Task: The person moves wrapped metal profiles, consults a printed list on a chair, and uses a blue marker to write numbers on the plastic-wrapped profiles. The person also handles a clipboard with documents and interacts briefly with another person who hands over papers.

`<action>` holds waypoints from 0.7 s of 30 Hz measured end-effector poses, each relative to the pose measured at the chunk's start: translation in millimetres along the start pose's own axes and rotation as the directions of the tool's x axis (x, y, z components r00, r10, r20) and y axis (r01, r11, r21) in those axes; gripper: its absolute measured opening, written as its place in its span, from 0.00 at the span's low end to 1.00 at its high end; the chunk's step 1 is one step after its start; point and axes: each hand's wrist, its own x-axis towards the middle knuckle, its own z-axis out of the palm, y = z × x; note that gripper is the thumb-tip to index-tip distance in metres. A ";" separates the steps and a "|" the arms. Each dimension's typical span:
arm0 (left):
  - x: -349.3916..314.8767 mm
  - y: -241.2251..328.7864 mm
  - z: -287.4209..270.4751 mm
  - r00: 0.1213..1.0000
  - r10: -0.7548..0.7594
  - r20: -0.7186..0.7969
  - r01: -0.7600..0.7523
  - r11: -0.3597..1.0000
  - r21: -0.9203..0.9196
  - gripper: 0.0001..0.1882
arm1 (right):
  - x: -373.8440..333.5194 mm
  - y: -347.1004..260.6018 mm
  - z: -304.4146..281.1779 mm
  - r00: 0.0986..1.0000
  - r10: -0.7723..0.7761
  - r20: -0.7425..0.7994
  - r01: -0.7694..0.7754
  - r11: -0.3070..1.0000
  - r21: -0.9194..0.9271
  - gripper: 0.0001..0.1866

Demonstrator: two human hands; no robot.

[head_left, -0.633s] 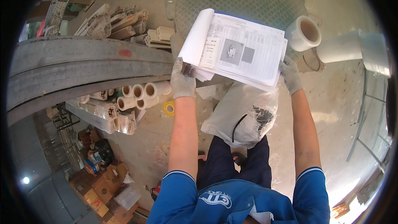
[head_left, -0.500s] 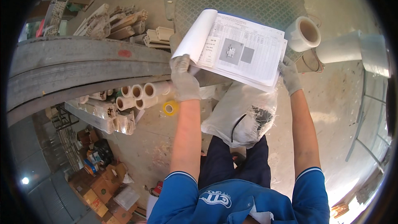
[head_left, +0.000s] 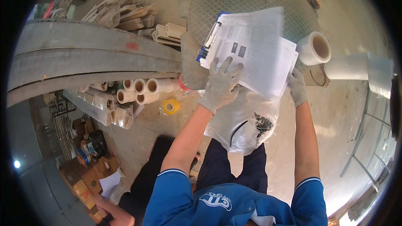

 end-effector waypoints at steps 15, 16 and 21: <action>14.7 -99.9 -21.3 0.505 -0.853 -0.131 0.492 0.409 -0.768 0.15 | 1.1 -3.8 -5.0 0.997 0.028 0.078 -0.034 0.996 0.083 0.15; 14.5 -105.3 -20.4 0.554 -0.826 -0.104 0.622 0.493 -0.608 0.16 | 1.0 -4.1 -4.3 0.996 0.029 0.081 -0.043 0.984 0.175 0.15; 17.2 -120.4 -2.8 0.605 -0.791 0.090 0.725 0.500 -0.474 0.18 | 0.0 -4.8 -4.1 0.989 0.043 0.140 -0.089 0.938 0.336 0.15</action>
